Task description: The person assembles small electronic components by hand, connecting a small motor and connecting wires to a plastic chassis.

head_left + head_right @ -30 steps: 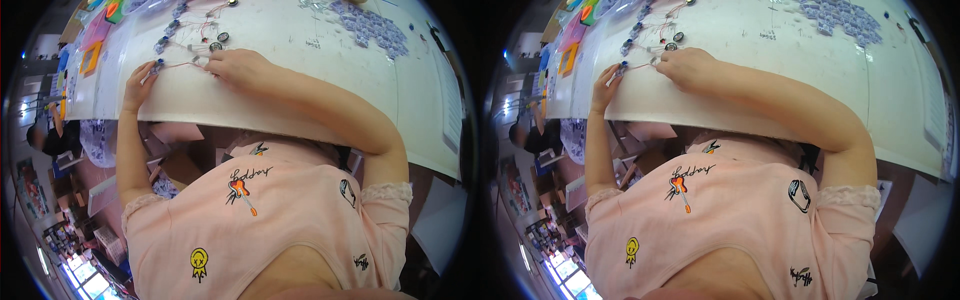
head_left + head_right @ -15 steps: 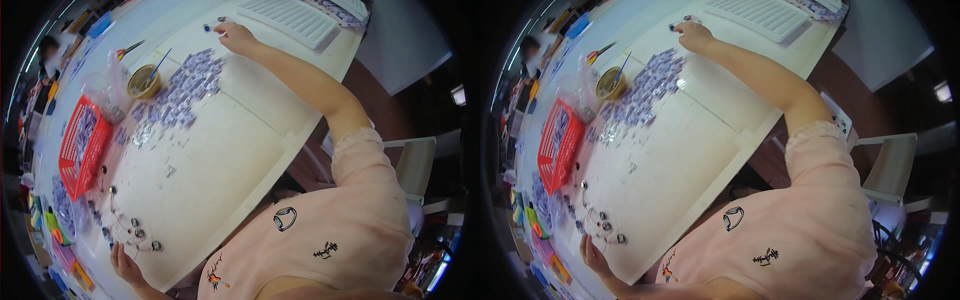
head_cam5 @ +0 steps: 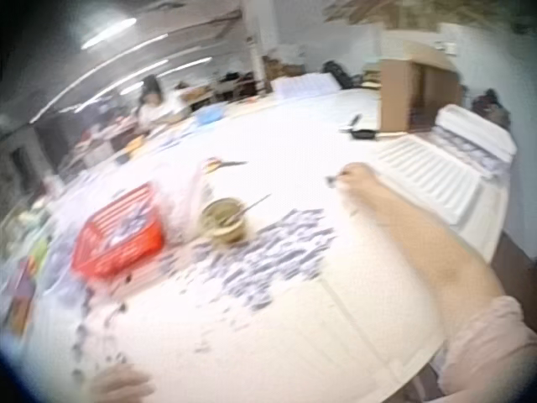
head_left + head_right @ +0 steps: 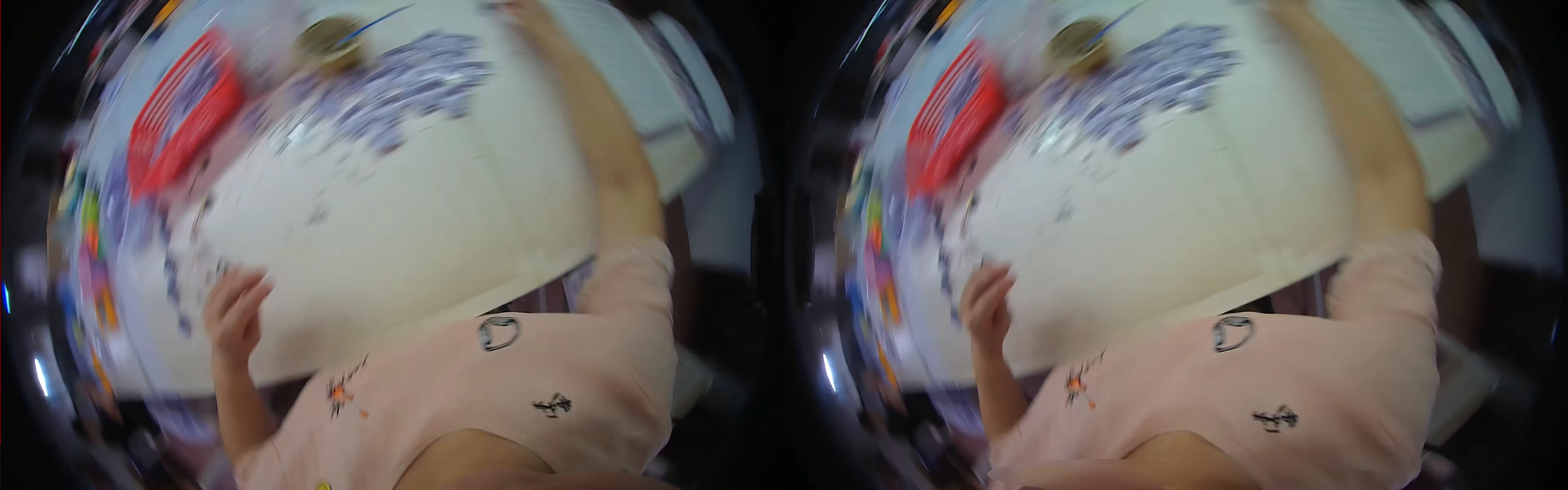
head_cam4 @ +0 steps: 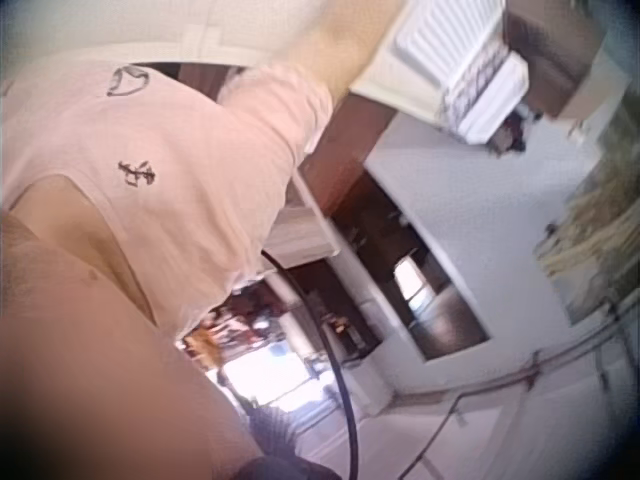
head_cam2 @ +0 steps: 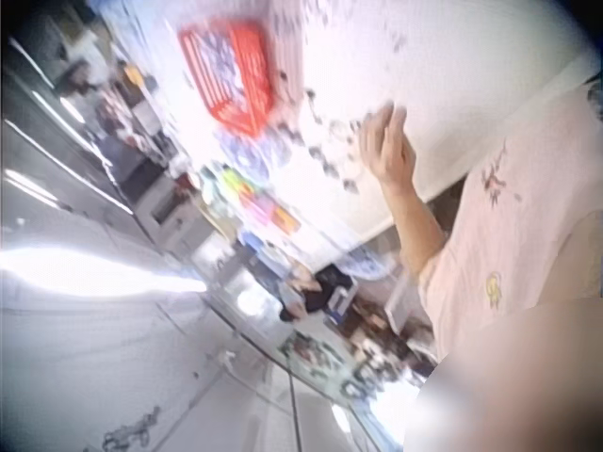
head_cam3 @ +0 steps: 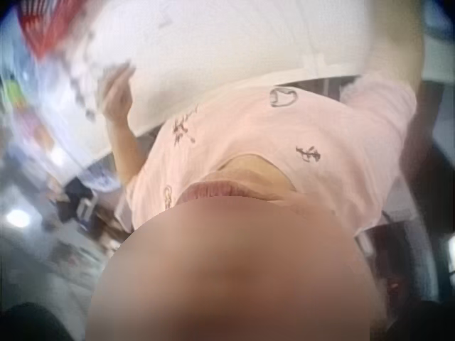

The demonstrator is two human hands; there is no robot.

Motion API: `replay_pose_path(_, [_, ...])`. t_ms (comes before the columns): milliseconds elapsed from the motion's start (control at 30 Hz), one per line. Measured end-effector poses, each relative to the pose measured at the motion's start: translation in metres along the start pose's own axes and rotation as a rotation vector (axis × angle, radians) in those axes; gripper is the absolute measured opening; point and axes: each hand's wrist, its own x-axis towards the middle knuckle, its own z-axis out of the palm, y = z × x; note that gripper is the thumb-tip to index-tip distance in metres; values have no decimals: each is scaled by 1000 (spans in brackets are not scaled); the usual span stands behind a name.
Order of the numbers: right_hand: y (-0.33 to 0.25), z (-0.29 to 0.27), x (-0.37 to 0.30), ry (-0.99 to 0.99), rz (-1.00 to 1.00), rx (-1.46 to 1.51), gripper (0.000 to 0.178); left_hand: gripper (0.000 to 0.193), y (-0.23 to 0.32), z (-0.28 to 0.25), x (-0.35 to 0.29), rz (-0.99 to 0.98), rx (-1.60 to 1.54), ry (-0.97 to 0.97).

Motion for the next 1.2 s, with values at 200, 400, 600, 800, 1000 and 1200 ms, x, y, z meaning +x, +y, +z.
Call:
replay_pose_path(200, [-67, -58, -45, 25, -208, -446, 28, 31, 46, 35, 9, 7, -290, -12])
replay_pose_path(400, [-164, -2, -166, -145, -75, -107, 24, 36, 75, 64, 31, -164, -647, -50])
replay_pose_path(600, [-230, 103, -231, -734, 282, 528, 22, 64, 90, 74, 34, -480, -899, 145])
replay_pose_path(800, [-237, 138, -257, -879, 441, 707, 22, 54, 88, 72, 27, -507, -1080, 212])
replay_pose_path(1000, [-241, 160, -260, -968, 470, 816, 28, 41, 78, 65, 18, -599, -1075, 213])
replay_pose_path(1200, [-254, 153, -258, -665, -128, 307, 41, 34, 58, 49, 15, -778, -1481, 175])
